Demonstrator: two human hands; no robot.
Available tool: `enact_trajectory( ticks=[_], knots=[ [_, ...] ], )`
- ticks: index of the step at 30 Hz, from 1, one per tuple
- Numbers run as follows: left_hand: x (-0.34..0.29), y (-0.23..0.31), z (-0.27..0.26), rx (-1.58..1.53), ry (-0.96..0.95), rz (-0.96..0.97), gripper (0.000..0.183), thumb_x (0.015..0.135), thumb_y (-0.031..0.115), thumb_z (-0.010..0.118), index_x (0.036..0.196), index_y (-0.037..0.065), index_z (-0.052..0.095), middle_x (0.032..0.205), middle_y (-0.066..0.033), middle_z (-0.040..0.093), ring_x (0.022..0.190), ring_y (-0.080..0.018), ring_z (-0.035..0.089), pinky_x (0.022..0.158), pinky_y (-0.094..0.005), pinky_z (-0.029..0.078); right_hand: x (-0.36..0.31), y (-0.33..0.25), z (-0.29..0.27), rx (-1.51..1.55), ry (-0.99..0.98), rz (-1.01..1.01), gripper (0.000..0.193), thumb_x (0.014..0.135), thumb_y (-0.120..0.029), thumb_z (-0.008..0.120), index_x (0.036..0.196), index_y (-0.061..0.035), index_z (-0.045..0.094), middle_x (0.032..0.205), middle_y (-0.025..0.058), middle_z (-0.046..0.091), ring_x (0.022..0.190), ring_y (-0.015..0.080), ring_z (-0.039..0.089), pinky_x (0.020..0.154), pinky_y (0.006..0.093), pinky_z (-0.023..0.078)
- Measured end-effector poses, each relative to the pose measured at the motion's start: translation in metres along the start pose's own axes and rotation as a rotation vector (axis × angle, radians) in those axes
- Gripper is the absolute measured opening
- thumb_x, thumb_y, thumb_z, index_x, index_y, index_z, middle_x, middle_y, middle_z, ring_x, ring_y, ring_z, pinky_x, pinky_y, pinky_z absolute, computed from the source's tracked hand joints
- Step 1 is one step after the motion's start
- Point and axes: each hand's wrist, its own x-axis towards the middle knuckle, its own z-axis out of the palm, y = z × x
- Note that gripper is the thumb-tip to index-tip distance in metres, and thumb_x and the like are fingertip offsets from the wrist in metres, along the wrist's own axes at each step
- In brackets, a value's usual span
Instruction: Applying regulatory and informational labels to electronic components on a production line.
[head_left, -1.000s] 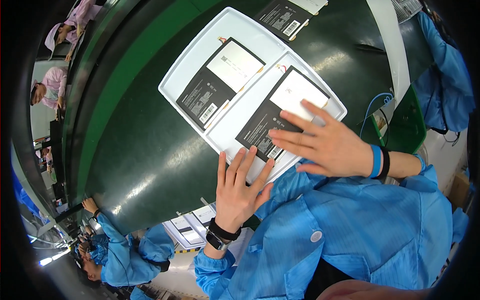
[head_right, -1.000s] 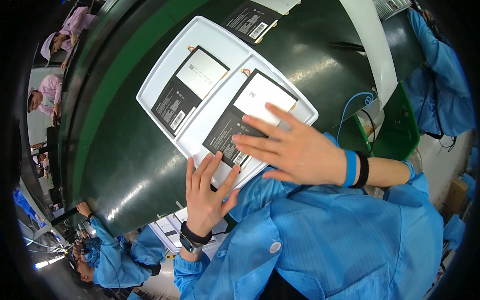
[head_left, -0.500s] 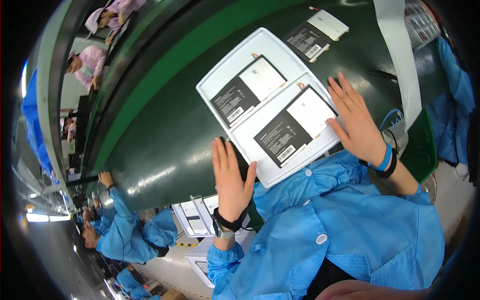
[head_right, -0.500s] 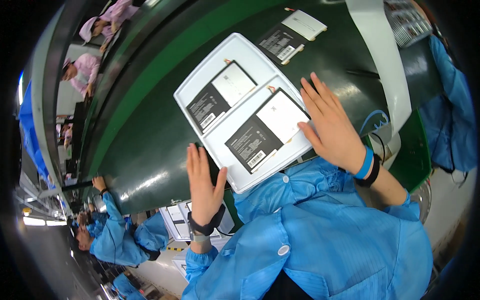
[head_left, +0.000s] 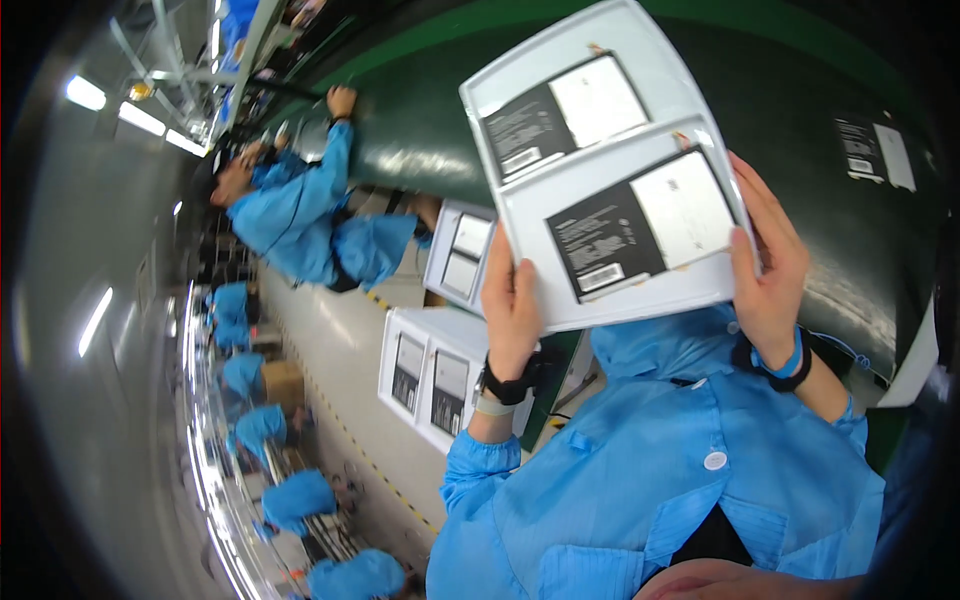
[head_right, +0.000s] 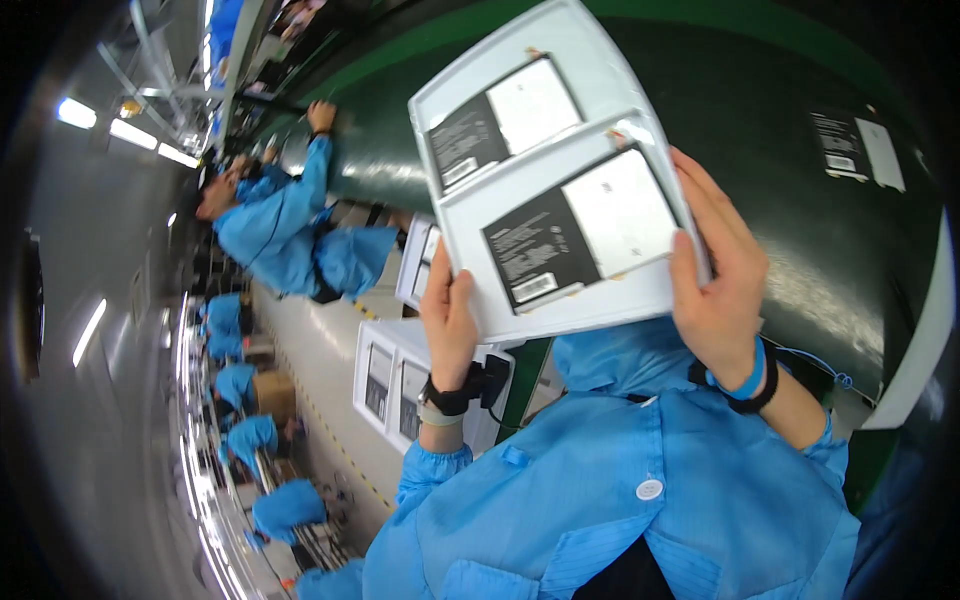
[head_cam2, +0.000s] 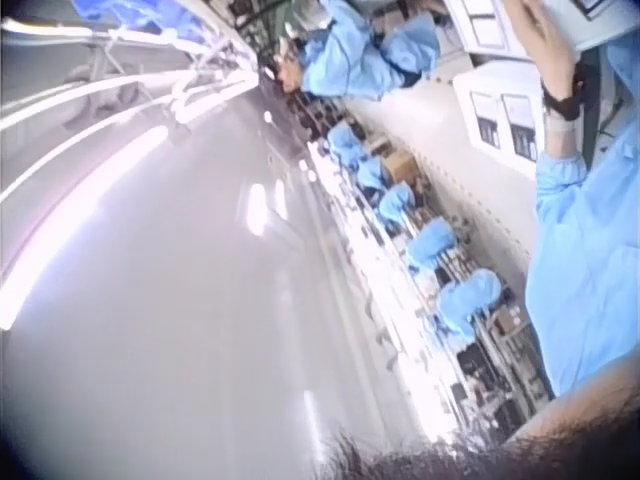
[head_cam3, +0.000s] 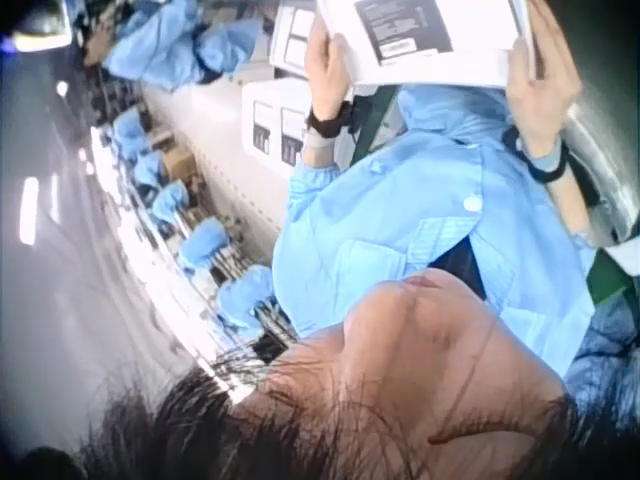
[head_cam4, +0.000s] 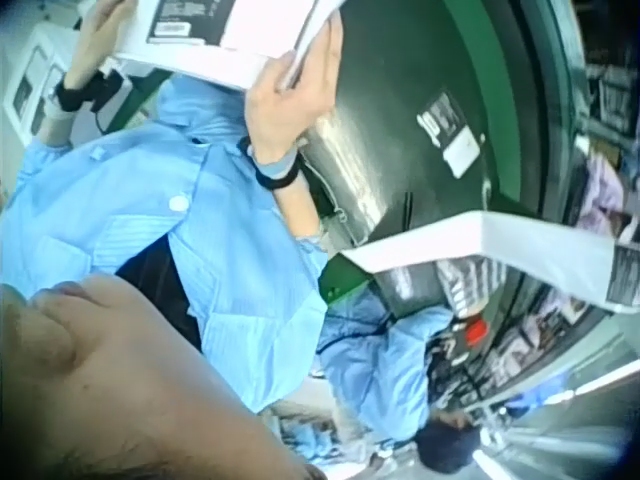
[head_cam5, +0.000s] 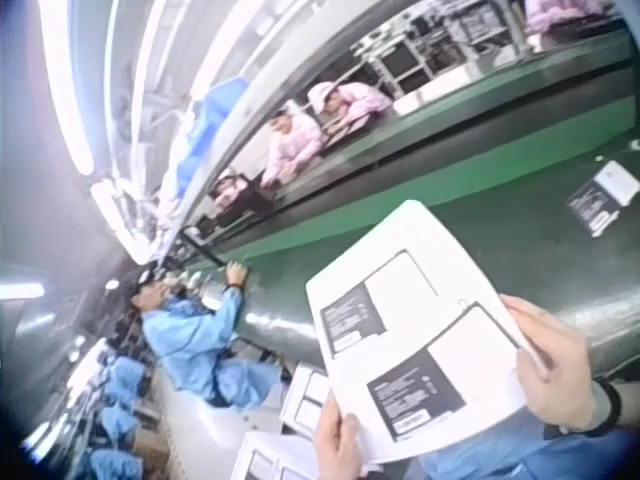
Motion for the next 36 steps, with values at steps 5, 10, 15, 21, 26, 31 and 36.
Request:
enact_trajectory(
  ticks=[5,10,15,21,26,31,36],
  knots=[
    [-0.066,-0.019,-0.108,0.037,0.337,-0.210,0.054,0.103,0.003,0.048,0.155,-0.008,0.042,0.153,-0.0168,0.054,0.135,-0.0219,0.056,0.115,-0.0311,0.039,0.003,-0.039,0.109,0.294,-0.227,-0.078,0.051,0.088,0.003,0.055,0.139,0.0053,0.061,0.145,0.0261,0.059,0.132,0.0398,0.061,0.113,0.0410,0.047],
    [-0.170,-0.065,-0.180,0.072,0.562,-0.313,0.054,0.099,0.000,0.045,0.152,-0.009,0.046,0.144,-0.0180,0.061,0.128,-0.0230,0.060,0.110,-0.0336,0.043,-0.049,-0.048,0.228,0.620,-0.554,0.048,0.050,0.088,-0.001,0.056,0.137,0.0102,0.058,0.140,0.0336,0.059,0.131,0.0436,0.060,0.115,0.0417,0.046],
    [-0.248,-0.109,-0.204,0.211,0.664,-0.480,0.053,0.099,0.000,0.043,0.151,-0.008,0.047,0.141,-0.0174,0.062,0.125,-0.0225,0.061,0.109,-0.0342,0.044,-0.090,-0.048,0.293,0.798,-0.926,0.172,0.050,0.095,-0.002,0.059,0.144,0.0059,0.055,0.147,0.0290,0.057,0.134,0.0386,0.059,0.110,0.0386,0.048],
    [-0.304,-0.182,-0.210,0.674,0.723,-0.693,0.058,0.099,0.002,0.043,0.156,-0.006,0.042,0.160,-0.0237,0.044,0.150,-0.0316,0.041,0.123,-0.0390,0.031,-0.109,0.006,0.321,0.521,-0.942,-0.187,0.044,0.092,-0.003,0.062,0.136,0.0025,0.061,0.137,0.0223,0.065,0.119,0.0416,0.063,0.108,0.0435,0.049],
    [-0.312,-0.198,-0.222,0.191,0.806,-0.657,0.066,0.095,-0.003,0.043,0.160,-0.006,0.033,0.160,-0.0238,0.044,0.146,-0.0325,0.046,0.122,-0.0396,0.033,-0.045,0.076,0.309,0.255,-0.570,-0.152,0.033,0.091,-0.003,0.058,0.123,0.0020,0.064,0.130,0.0233,0.065,0.117,0.0433,0.062,0.108,0.0488,0.047],
    [-0.307,-0.188,-0.233,-0.013,0.808,-0.675,0.074,0.086,-0.013,0.036,0.160,-0.005,0.031,0.156,-0.0211,0.049,0.141,-0.0308,0.052,0.119,-0.0397,0.037,-0.041,0.122,0.303,-0.248,-0.680,0.190,0.030,0.098,-0.008,0.055,0.125,0.0039,0.063,0.120,0.0264,0.065,0.113,0.0418,0.064,0.100,0.0502,0.050],
    [-0.300,-0.190,-0.244,0.050,0.790,-0.691,0.075,0.082,-0.012,0.038,0.157,-0.007,0.035,0.152,-0.0203,0.052,0.136,-0.0298,0.057,0.115,-0.0408,0.043,-0.046,0.125,0.308,-0.193,-0.669,0.186,0.029,0.099,-0.010,0.056,0.125,0.0030,0.063,0.119,0.0250,0.066,0.112,0.0398,0.064,0.098,0.0492,0.050]
  ],
)
